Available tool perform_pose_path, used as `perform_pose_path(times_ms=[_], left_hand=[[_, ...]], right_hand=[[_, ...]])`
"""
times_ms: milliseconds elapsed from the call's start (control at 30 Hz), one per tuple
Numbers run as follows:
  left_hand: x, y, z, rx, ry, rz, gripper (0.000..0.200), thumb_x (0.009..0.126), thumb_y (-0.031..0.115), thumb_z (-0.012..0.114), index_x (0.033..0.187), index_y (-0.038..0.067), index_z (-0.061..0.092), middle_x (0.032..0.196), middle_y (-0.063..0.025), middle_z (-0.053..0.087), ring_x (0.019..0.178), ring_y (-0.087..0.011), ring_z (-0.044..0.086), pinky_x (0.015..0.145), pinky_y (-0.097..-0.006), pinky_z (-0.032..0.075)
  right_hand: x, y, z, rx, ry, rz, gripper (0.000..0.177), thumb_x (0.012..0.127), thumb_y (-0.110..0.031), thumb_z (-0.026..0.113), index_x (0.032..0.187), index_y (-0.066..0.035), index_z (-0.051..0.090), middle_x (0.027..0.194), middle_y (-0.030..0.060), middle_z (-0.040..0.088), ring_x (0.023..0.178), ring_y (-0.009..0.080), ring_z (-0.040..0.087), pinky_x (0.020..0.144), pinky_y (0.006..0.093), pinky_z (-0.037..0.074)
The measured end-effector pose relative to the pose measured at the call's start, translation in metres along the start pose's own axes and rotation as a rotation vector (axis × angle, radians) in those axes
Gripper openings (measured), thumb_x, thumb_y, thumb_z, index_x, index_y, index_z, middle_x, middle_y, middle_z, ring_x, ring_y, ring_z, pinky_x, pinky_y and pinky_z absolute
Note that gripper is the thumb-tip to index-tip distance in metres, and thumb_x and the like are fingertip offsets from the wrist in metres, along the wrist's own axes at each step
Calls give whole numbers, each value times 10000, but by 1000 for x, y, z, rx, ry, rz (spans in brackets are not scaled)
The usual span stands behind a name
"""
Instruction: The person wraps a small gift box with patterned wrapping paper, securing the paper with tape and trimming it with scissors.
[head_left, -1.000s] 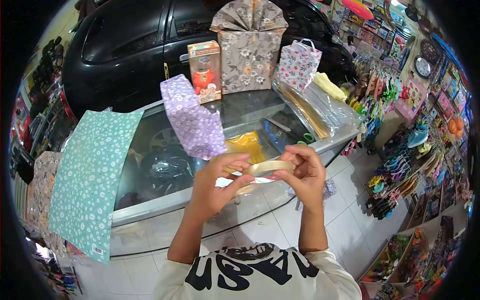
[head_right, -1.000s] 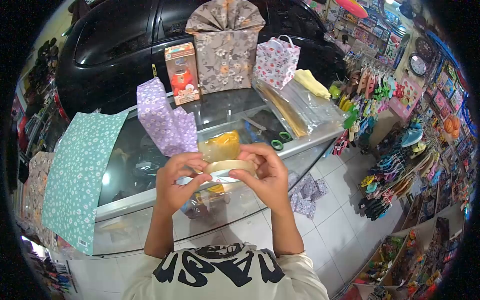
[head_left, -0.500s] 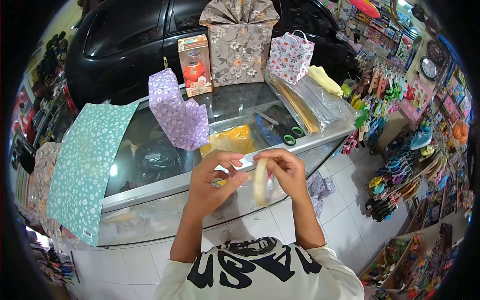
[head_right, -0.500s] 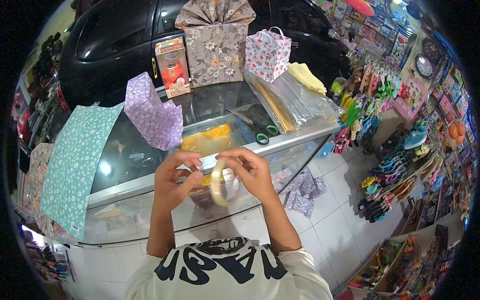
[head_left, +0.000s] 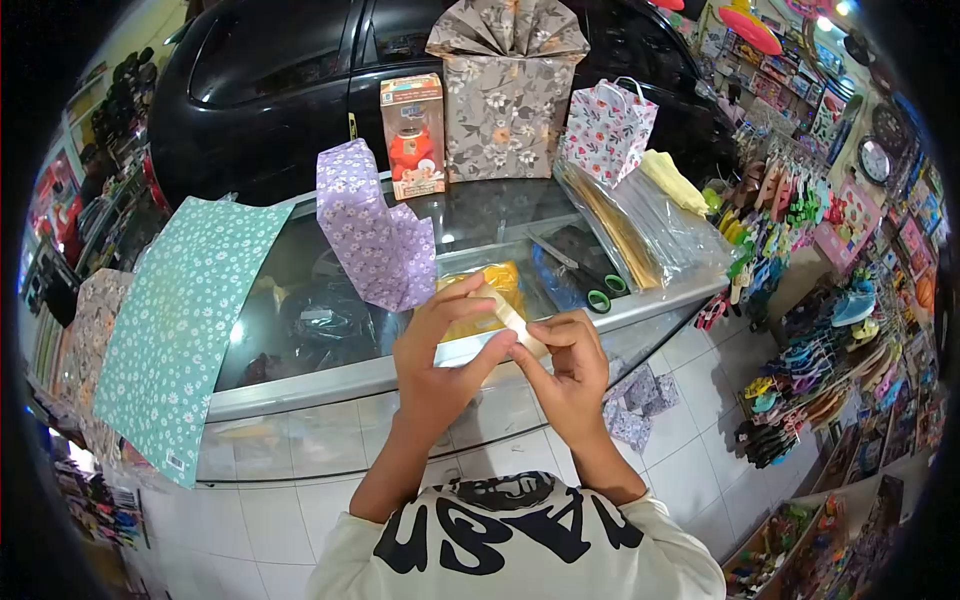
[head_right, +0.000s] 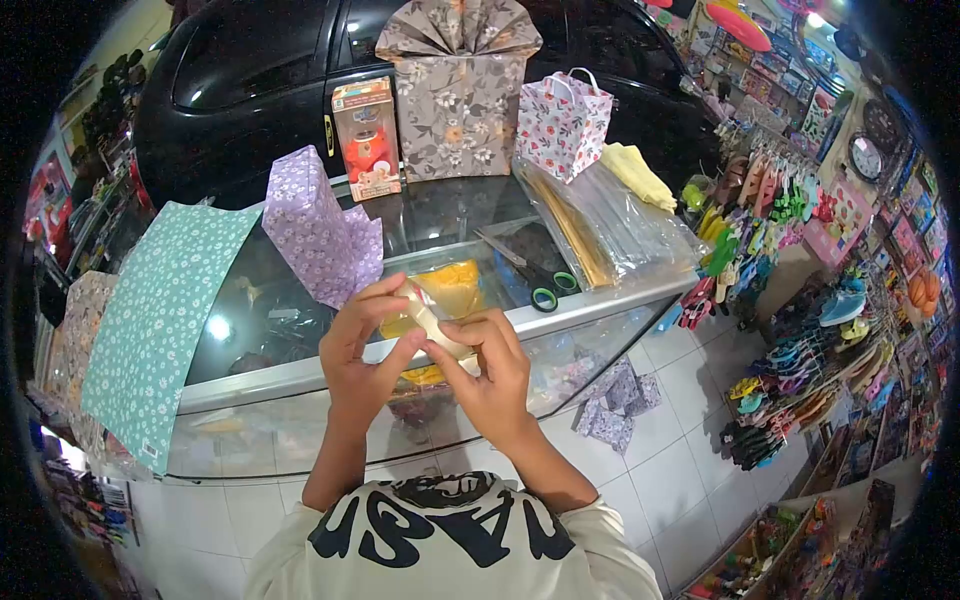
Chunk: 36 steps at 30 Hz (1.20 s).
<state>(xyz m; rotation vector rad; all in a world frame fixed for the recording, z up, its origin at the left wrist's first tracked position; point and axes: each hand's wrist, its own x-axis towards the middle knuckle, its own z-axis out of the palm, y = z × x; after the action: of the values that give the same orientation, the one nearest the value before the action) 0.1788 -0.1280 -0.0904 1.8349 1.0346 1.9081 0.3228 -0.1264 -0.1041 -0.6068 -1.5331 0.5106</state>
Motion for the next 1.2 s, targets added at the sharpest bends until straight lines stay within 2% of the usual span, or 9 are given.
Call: perform_pose_path(times_ms=[167, 267, 467, 600, 700, 833, 967, 1067, 1200], left_hand=[[-3, -12, 6, -189, 21, -118, 262, 729, 36, 749, 970, 47, 648, 1167, -154, 619, 1000, -267, 633, 859, -341, 486], [11, -4, 5, 205, 7, 137, 213, 750, 21, 725, 946, 53, 649, 1168, -128, 596, 1034, -269, 615, 847, -334, 486], [34, -8, 13, 113, -28, 74, 109, 806, -25, 656, 902, 18, 627, 1044, -109, 547, 1074, -242, 578, 836, -312, 482], [50, -26, 10, -128, -19, -25, 91, 870, -25, 597, 959, -15, 583, 1097, -105, 479, 1112, -216, 547, 903, -289, 484], [55, -36, 10, -157, -12, 8, 82, 868, 3, 604, 947, -1, 582, 1056, -106, 505, 1084, -234, 553, 904, -310, 464], [57, -28, 4, 64, -67, 131, 103, 830, 41, 644, 920, 31, 595, 982, -123, 568, 1002, -276, 584, 824, -346, 460], [56, -4, -3, 65, -203, 74, 107, 821, 49, 648, 917, 38, 603, 1034, -123, 578, 1026, -271, 571, 849, -338, 445], [66, -20, -10, 65, -254, 81, 278, 801, 39, 688, 1045, 39, 555, 1115, -100, 590, 1103, -208, 551, 986, -352, 414], [69, -33, -10, -51, -360, 49, 564, 753, 16, 736, 1218, 53, 418, 1117, -96, 598, 1096, -207, 559, 976, -354, 431]], right_hand=[[2, 6, 6, -147, 2, -92, 242, 752, 73, 701, 961, 22, 589, 905, 143, 558, 790, 217, 590, 627, 271, 466], [15, 12, 9, -275, 16, -120, 219, 766, 61, 679, 966, 24, 596, 872, 150, 555, 762, 245, 580, 620, 294, 462], [39, 31, 17, -253, 3, -72, 220, 823, 46, 630, 1023, 4, 549, 831, 122, 548, 723, 223, 574, 618, 267, 450], [38, 29, 8, 481, -189, 375, 458, 885, 14, 589, 1256, -75, 336, 930, 157, 608, 747, 176, 596, 694, 279, 482], [29, 31, 3, 933, -284, 437, 459, 901, 9, 547, 1283, -56, 301, 868, 180, 615, 698, 163, 591, 663, 274, 484], [31, 36, 14, 576, -288, 379, 390, 951, -18, 477, 1253, -90, 240, 879, 176, 626, 655, 141, 569, 639, 245, 464], [39, 51, 20, 540, -194, 420, 376, 950, -27, 494, 1222, -85, 241, 888, 161, 633, 653, 117, 568, 606, 226, 453], [41, 50, 22, 567, -218, 457, 379, 947, -21, 498, 1218, -68, 236, 902, 156, 638, 707, 141, 619, 647, 231, 490], [46, 52, 25, 631, -198, 516, 382, 951, -35, 501, 1232, -61, 242, 994, 157, 612, 845, 150, 625, 733, 247, 507]])
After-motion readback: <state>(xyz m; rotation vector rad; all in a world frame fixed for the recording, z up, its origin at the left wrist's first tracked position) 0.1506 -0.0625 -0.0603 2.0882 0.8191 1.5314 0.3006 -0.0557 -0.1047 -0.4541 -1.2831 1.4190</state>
